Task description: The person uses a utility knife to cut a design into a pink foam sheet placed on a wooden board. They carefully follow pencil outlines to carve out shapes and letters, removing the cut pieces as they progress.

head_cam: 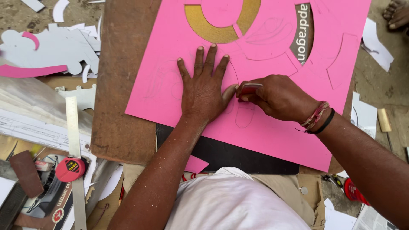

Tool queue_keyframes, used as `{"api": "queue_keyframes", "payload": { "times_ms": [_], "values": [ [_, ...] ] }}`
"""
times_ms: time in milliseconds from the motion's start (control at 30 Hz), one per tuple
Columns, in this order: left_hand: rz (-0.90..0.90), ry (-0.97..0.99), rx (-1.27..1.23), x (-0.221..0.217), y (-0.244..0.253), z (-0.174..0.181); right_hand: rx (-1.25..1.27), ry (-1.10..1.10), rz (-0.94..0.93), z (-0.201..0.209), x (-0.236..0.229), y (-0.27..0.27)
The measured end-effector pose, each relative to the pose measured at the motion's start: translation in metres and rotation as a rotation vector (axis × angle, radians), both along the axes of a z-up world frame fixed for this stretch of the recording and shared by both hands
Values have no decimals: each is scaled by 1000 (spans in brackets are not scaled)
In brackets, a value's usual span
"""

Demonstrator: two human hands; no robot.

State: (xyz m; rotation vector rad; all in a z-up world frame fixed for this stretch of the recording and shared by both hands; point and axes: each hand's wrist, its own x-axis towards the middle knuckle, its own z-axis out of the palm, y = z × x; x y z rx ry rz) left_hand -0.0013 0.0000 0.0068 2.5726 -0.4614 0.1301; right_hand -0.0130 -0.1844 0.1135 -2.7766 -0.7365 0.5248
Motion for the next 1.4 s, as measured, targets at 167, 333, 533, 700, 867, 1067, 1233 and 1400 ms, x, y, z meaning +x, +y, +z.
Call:
{"api": "queue_keyframes", "payload": {
  "times_ms": [167,333,533,700,867,1067,1233,1400],
  "values": [
    [4,-24,20,0,-2,-8,24,-24,83,1,-3,-3],
    [1,-6,17,2,-2,-13,-16,-31,89,3,-3,-9],
    [1,-35,16,2,-2,-12,43,-37,119,4,-8,-19],
    [-1,-4,13,2,-2,-14,33,-95,172,2,-10,-34],
    [0,-33,21,1,-3,-9,56,-88,159,-2,-13,-44],
    [2,5,25,0,0,-2,82,-117,119,-5,-20,-48],
    [16,5,10,1,0,4,490,28,-219,-5,-17,-47],
    [53,-42,-34,-3,-1,3,643,-102,-253,-9,38,-38]
  ]
}}
